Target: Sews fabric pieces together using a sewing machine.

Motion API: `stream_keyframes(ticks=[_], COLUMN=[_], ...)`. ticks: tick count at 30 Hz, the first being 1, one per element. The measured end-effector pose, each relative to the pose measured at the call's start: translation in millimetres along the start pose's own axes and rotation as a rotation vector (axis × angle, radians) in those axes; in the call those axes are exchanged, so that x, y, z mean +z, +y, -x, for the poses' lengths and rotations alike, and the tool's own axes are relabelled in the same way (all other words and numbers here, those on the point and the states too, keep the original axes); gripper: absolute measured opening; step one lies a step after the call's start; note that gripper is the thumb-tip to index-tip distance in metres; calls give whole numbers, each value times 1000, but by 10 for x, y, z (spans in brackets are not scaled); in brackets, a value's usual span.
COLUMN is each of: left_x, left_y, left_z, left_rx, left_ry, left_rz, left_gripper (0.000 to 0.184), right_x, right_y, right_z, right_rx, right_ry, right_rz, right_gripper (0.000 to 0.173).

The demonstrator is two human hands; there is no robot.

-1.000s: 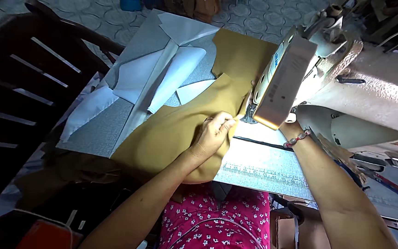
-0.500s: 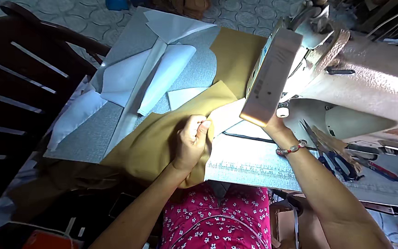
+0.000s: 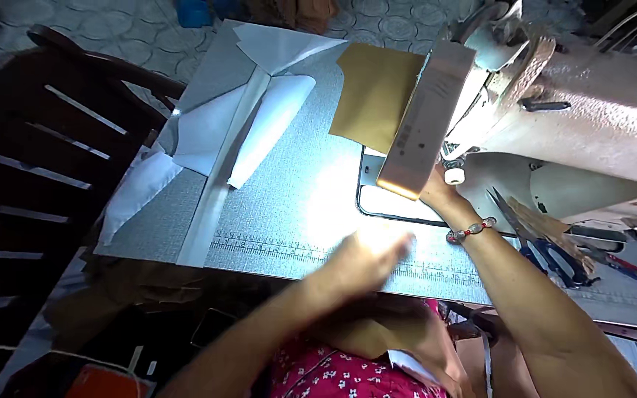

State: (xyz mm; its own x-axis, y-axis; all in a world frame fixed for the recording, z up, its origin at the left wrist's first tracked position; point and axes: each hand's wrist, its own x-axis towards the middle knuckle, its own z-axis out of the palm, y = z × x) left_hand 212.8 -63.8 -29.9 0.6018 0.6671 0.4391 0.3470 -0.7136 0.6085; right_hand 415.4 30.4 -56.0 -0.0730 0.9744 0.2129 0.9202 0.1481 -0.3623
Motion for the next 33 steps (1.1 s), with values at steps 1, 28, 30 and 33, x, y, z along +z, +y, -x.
stream_keyframes(ticks=[1, 28, 30, 33], left_x=[-123, -1006, -1057, -1134], left_y=[-233, -108, -33, -49], left_z=[-211, 465, 456, 478], left_rx=[-80, -600, -631, -585], left_ry=[10, 639, 670, 645], left_rz=[-124, 735, 709, 609], left_gripper=[27, 32, 26, 25], right_x=[41, -52, 70, 305], right_y=[36, -1022, -1149, -1197], right_z=[-23, 715, 550, 376], right_rx=[-6, -660, -692, -679], right_ry=[-7, 181, 113, 2], right_rz=[-1, -516, -521, -399], right_gripper=[40, 28, 26, 32])
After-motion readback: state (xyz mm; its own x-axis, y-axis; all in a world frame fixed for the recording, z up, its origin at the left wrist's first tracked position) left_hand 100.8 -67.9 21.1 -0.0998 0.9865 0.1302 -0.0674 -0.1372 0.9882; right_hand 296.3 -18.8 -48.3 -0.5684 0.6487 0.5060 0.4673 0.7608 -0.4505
